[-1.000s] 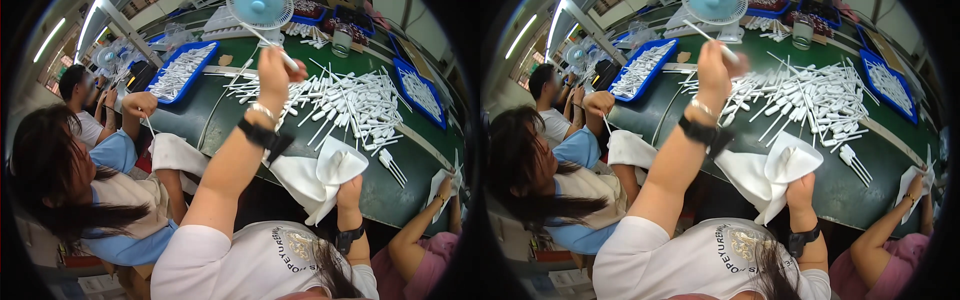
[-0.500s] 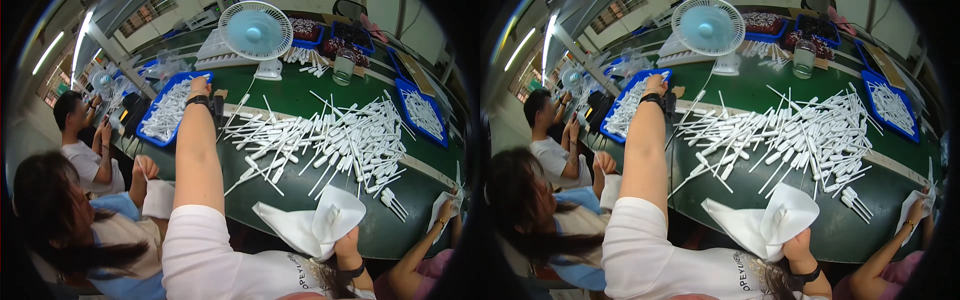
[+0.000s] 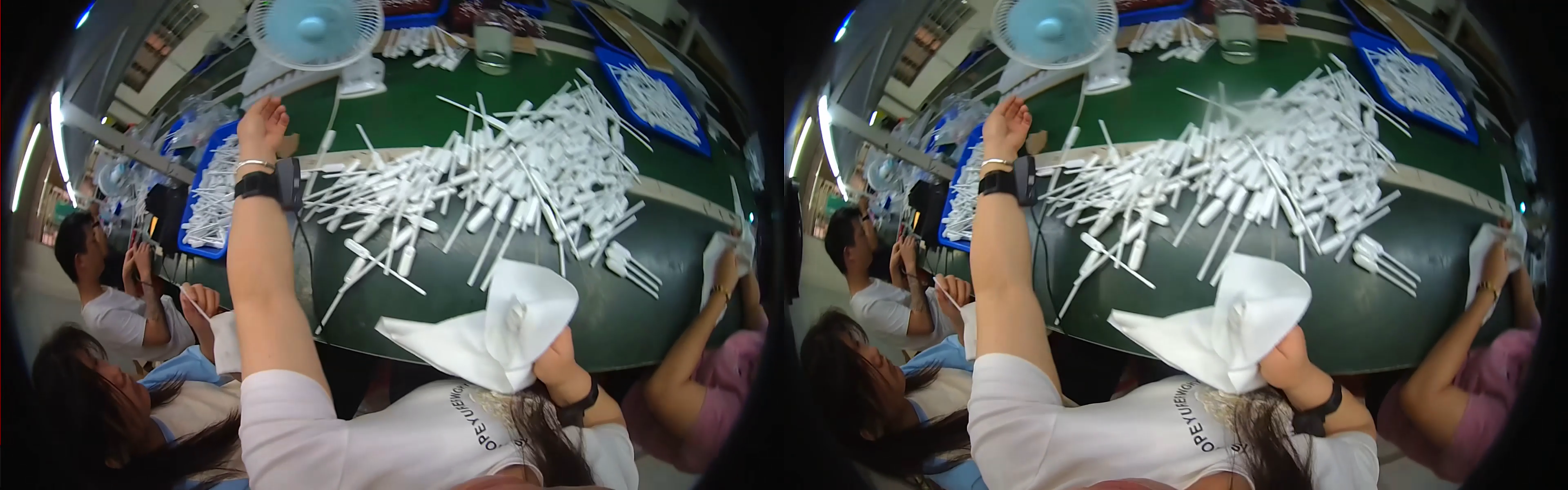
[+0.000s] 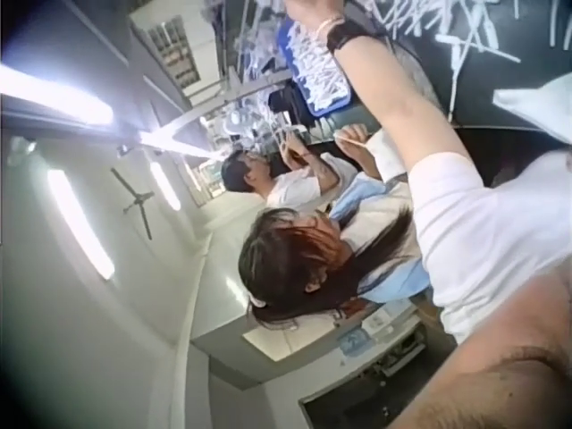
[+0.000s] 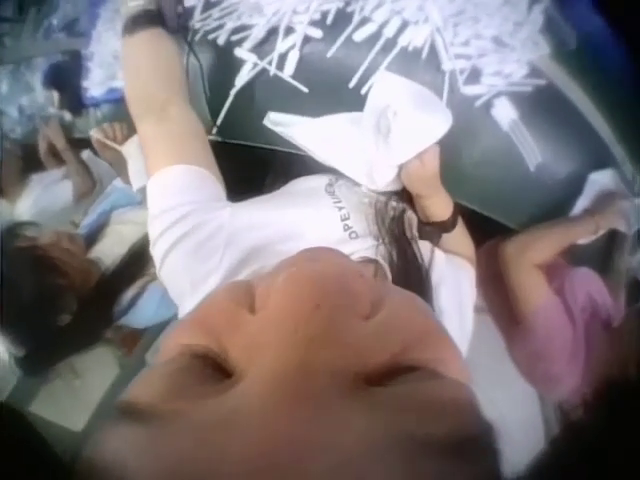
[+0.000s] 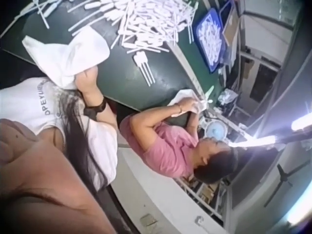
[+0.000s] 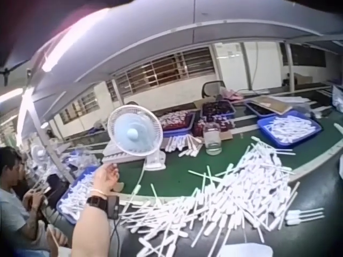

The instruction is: The person picks up a swab from a pile, wipes the handle and tip with a cloth, and places it into a blue tray, repeating this process for several swabs.

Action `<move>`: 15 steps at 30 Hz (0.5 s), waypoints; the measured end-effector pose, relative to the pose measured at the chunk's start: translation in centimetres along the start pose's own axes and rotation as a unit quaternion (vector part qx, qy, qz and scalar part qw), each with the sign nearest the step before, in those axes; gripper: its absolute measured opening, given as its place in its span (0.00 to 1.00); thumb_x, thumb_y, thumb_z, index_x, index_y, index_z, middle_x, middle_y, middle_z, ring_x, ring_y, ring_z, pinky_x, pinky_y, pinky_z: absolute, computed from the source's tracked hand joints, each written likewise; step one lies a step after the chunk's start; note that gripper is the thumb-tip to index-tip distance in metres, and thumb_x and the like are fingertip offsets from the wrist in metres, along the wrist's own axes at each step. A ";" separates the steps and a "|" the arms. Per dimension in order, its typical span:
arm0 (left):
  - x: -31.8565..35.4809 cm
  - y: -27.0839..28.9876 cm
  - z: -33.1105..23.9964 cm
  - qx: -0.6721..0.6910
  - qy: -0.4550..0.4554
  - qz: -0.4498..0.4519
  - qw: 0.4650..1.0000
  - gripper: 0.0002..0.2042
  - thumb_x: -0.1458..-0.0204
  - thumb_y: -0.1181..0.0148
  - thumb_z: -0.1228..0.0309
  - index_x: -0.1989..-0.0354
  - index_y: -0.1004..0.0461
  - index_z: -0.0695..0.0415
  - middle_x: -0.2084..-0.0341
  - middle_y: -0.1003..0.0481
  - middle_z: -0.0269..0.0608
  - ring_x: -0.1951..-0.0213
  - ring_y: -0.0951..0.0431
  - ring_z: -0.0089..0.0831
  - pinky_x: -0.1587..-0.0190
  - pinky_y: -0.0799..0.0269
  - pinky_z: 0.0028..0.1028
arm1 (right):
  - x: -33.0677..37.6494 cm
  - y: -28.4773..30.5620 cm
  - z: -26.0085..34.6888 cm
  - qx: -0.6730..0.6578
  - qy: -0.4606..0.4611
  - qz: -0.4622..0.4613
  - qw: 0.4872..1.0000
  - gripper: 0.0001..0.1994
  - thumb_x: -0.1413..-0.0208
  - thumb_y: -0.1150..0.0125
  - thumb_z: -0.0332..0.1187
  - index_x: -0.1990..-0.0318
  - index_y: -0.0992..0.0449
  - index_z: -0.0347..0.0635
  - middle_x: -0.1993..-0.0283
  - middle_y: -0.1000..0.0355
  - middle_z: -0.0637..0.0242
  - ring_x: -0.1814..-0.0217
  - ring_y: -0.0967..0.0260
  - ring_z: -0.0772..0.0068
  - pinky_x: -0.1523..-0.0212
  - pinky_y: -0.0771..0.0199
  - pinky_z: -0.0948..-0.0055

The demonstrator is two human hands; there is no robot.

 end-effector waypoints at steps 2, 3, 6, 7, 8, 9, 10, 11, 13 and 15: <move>7.1 -7.4 1.2 -0.117 0.023 0.177 0.977 0.06 0.52 0.51 0.71 0.70 0.31 0.59 0.81 0.30 0.37 0.80 0.31 0.25 0.76 0.34 0.20 | 0.1 0.4 -0.2 0.005 0.003 -0.005 1.000 0.16 0.50 0.52 0.26 0.52 0.37 0.34 0.54 0.35 0.63 0.54 0.37 0.72 0.52 0.38 0.71; 10.1 -10.5 3.0 -0.232 0.033 0.260 0.937 0.06 0.52 0.50 0.71 0.69 0.30 0.60 0.80 0.29 0.36 0.79 0.31 0.24 0.76 0.34 0.20 | 0.3 0.7 -0.3 0.009 0.010 -0.004 1.000 0.16 0.50 0.52 0.26 0.52 0.37 0.34 0.55 0.34 0.63 0.54 0.37 0.72 0.52 0.37 0.72; 19.5 -16.0 7.4 -0.529 0.021 0.417 0.739 0.08 0.55 0.48 0.71 0.69 0.29 0.62 0.79 0.27 0.40 0.77 0.29 0.24 0.73 0.33 0.21 | 0.5 0.7 -0.3 0.006 0.028 -0.001 1.000 0.14 0.51 0.52 0.26 0.55 0.35 0.34 0.57 0.33 0.63 0.56 0.36 0.73 0.55 0.37 0.73; 21.3 -17.7 8.5 -0.596 -0.080 0.439 0.668 0.08 0.56 0.48 0.71 0.70 0.29 0.63 0.79 0.27 0.43 0.77 0.28 0.25 0.73 0.33 0.22 | 0.7 0.8 -0.2 0.004 0.036 -0.006 0.999 0.13 0.51 0.52 0.26 0.57 0.33 0.34 0.59 0.32 0.63 0.58 0.35 0.73 0.57 0.36 0.74; 22.8 -18.6 9.4 -0.653 -0.181 0.448 0.583 0.09 0.57 0.48 0.71 0.71 0.29 0.65 0.80 0.28 0.45 0.77 0.27 0.25 0.73 0.32 0.24 | 0.8 0.7 -0.1 0.001 0.045 -0.007 0.999 0.12 0.52 0.52 0.26 0.59 0.32 0.34 0.62 0.30 0.63 0.60 0.34 0.74 0.58 0.35 0.76; 23.0 -18.7 10.9 -0.653 -0.185 0.450 0.580 0.09 0.57 0.48 0.71 0.71 0.29 0.65 0.80 0.28 0.45 0.77 0.27 0.25 0.73 0.32 0.24 | 0.9 0.8 -0.2 0.000 0.049 -0.009 0.999 0.12 0.52 0.52 0.26 0.59 0.32 0.34 0.62 0.30 0.63 0.60 0.34 0.74 0.58 0.35 0.76; 22.9 -18.6 11.8 -0.665 -0.237 0.431 0.561 0.10 0.57 0.47 0.70 0.72 0.29 0.65 0.80 0.28 0.47 0.78 0.27 0.26 0.74 0.33 0.26 | 0.9 0.5 -0.3 0.013 0.062 0.000 0.998 0.12 0.52 0.52 0.26 0.59 0.32 0.35 0.62 0.30 0.63 0.60 0.34 0.74 0.59 0.35 0.76; 23.2 -19.2 12.2 -0.674 -0.288 0.413 0.540 0.10 0.58 0.47 0.69 0.73 0.29 0.66 0.81 0.28 0.48 0.80 0.28 0.27 0.76 0.33 0.28 | 1.0 0.4 -0.2 0.026 0.074 0.007 0.997 0.11 0.53 0.52 0.26 0.60 0.31 0.35 0.62 0.30 0.63 0.61 0.34 0.74 0.59 0.35 0.76; 22.6 -19.8 13.9 -0.700 -0.211 0.409 0.546 0.11 0.58 0.46 0.68 0.73 0.29 0.66 0.81 0.28 0.48 0.81 0.28 0.27 0.77 0.33 0.27 | 1.2 0.5 0.3 0.038 0.091 0.010 0.995 0.11 0.53 0.53 0.26 0.60 0.31 0.35 0.62 0.30 0.63 0.61 0.34 0.74 0.60 0.35 0.76; 21.9 -18.9 15.8 -0.738 -0.042 0.385 0.552 0.12 0.57 0.46 0.66 0.74 0.29 0.65 0.81 0.28 0.47 0.82 0.28 0.27 0.79 0.33 0.26 | 1.3 0.5 0.6 0.056 0.085 0.022 0.995 0.12 0.52 0.52 0.26 0.59 0.31 0.35 0.62 0.30 0.64 0.61 0.34 0.75 0.60 0.35 0.77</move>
Point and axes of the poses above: each hand's wrist, its own x-axis away from the middle knuckle, its own y-axis out of the back of the hand, z = x × y, the point moved 7 cm from there along -x, towards the middle knuckle
